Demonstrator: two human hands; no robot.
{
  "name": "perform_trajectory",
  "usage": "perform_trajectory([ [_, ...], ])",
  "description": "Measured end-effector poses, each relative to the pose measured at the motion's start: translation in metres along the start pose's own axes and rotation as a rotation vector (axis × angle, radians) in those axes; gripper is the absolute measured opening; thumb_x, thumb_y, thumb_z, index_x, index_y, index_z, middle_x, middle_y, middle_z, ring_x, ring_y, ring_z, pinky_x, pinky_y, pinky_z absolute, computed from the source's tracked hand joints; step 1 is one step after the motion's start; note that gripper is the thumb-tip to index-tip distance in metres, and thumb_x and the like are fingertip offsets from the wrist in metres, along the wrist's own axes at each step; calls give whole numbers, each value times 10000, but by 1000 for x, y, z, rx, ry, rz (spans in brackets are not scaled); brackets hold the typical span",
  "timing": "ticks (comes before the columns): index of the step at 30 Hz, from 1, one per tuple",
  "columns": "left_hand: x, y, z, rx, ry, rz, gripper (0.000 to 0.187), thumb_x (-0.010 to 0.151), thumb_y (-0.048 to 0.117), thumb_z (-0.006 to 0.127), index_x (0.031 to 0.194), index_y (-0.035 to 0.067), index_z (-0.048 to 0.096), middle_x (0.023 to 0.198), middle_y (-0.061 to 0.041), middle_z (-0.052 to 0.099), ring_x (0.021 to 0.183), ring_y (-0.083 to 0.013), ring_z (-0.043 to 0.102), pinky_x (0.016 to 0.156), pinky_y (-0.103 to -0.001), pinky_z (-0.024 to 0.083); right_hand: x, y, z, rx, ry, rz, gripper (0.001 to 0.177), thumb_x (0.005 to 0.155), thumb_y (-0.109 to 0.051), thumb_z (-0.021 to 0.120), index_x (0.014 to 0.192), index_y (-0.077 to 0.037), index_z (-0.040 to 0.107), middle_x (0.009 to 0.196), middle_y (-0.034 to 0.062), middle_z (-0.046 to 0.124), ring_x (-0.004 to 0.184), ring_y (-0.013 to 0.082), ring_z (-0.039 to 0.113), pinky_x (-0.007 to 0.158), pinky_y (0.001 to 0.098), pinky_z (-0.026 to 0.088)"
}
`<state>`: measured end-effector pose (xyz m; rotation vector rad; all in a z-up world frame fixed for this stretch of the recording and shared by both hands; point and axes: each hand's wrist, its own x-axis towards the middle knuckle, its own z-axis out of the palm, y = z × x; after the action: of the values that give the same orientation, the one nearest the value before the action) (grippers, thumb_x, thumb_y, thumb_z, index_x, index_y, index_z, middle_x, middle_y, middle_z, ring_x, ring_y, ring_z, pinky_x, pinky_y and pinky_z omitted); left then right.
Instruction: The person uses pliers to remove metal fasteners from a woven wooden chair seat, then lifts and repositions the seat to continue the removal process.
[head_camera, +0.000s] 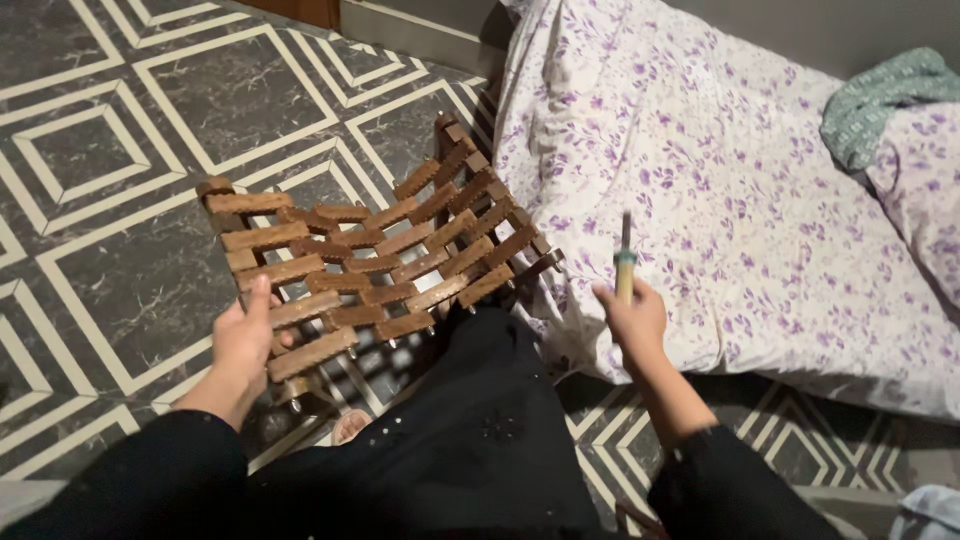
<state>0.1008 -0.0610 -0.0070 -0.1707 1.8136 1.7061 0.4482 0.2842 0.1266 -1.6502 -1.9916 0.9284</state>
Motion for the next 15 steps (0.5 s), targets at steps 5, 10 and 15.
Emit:
perform_trajectory([
  [5,-6,4,9,-17,-8,-47,451,1014,507,590,893,72,588,790,-12,585,508,-142,502,479,-302,427,49,-52,45,-324,63,-371,511,725,-457,904,945,-20,756,834,147,674,755,307,634,714,430,544],
  [10,-8,3,9,-26,-23,-39,445,1006,500,591,888,71,580,770,-25,588,487,-153,497,461,-298,406,67,-84,92,-419,-28,-553,499,663,-361,923,1029,-58,771,1077,245,645,975,390,630,854,465,530],
  [15,-11,2,0,-69,-5,-14,407,983,474,616,894,78,596,779,-22,585,490,-137,494,450,-313,423,76,-93,98,-513,-220,-488,333,766,-337,831,1031,-143,772,923,159,755,857,349,712,779,468,554],
])
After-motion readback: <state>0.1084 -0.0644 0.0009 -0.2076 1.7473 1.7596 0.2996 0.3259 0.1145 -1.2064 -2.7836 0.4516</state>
